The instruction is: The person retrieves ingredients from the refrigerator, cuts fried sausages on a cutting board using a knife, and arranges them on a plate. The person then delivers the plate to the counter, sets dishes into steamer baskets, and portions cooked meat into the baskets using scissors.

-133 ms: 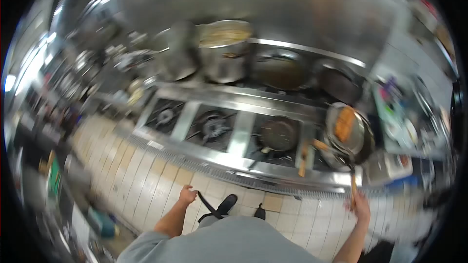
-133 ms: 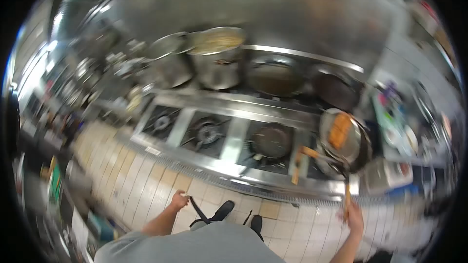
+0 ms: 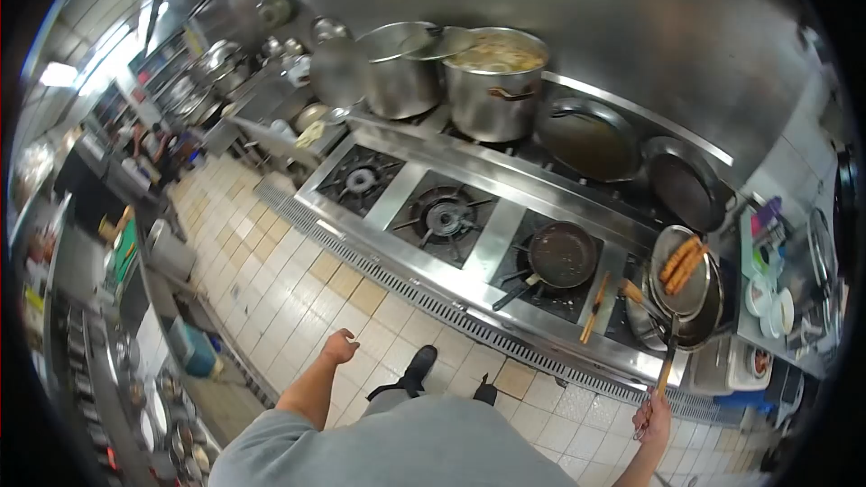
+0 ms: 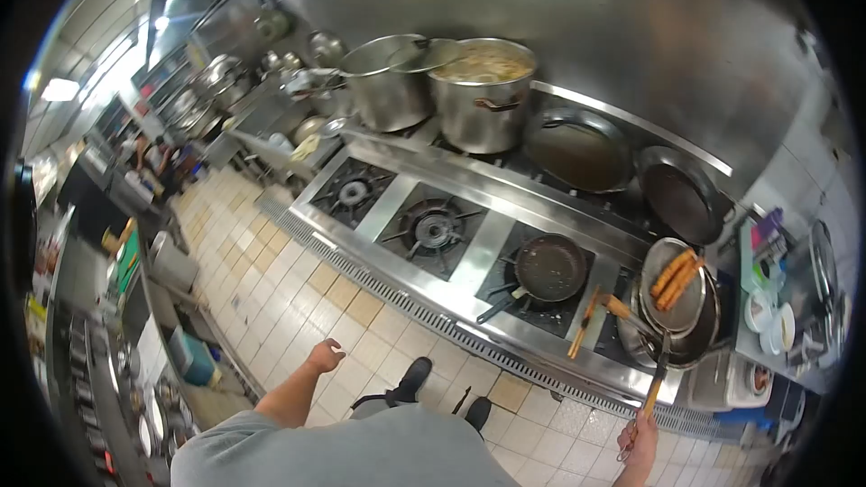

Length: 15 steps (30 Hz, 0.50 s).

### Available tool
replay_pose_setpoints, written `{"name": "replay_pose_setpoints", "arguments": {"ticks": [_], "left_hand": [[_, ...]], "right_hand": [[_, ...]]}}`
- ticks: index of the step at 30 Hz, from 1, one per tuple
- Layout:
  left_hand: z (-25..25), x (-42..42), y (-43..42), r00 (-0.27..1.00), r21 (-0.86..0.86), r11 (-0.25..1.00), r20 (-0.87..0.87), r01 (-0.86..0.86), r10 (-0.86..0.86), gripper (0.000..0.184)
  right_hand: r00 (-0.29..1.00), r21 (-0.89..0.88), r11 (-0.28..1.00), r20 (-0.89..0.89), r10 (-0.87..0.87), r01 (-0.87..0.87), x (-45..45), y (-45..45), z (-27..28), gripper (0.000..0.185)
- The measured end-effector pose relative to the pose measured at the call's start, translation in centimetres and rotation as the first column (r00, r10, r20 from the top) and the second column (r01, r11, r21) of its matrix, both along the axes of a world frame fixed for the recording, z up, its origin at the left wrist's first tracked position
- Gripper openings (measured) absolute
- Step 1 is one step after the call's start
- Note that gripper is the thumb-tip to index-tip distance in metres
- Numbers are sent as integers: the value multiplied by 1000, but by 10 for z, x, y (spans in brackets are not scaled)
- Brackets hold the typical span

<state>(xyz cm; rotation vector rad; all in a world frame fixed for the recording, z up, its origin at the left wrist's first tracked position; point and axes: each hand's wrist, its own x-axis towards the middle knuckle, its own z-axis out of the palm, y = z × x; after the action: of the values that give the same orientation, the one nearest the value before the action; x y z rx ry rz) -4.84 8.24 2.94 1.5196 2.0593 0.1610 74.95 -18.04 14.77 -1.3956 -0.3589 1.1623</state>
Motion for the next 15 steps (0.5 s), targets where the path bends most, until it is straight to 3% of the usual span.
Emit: {"name": "replay_pose_setpoints", "arguments": {"ticks": [2, 3, 4, 5, 7, 8, 9, 11, 12, 14, 15], "left_hand": [[14, -69, -142, 994, -136, 985, -10, -107, 107, 49], [9, -73, -165, 955, -247, 937, 102, -247, 279, 49], [2, -82, -189, 869, -360, 857, 193, -369, 455, 50], [-3, -90, -207, 840, -350, 839, 204, -418, 503, 50], [-21, -128, -260, 968, -304, 919, -59, -251, 244, 49], [-34, -156, -283, 986, -353, 921, -56, -167, 158, 48], [-34, -180, -299, 976, -343, 913, -59, -219, 212, 48], [-47, -210, -315, 989, -601, 791, 4, -116, 148, 51], [-49, -222, -322, 982, -597, 790, 17, -141, 187, 51], [-50, -249, -334, 847, -559, 730, 88, -394, 524, 53], [-62, -269, -341, 821, -560, 717, 107, -416, 561, 53]], "right_hand": [[981, -50, 986, -107, -161, 156, -64, -87, 20, 21], [988, -50, 991, -90, -125, 121, -65, -90, 26, 21], [969, -50, 969, -27, -244, 242, -68, -94, 25, 20], [938, -34, 937, 25, -346, 347, -69, -87, 24, 21], [935, -250, 934, 308, -175, 257, -72, -87, 45, 42], [945, -248, 948, 304, -118, 198, -82, -73, 64, 42], [931, -242, 958, 361, -59, 155, -97, -59, 83, 39], [870, -230, 969, 492, 32, 94, -121, -40, 125, 35], [827, -222, 973, 558, 69, 68, -138, -31, 144, 35], [720, -196, 980, 682, 128, 12, -184, -4, 172, 37], [723, -99, 994, 683, 104, -49, -224, 18, 192, 38]]}}
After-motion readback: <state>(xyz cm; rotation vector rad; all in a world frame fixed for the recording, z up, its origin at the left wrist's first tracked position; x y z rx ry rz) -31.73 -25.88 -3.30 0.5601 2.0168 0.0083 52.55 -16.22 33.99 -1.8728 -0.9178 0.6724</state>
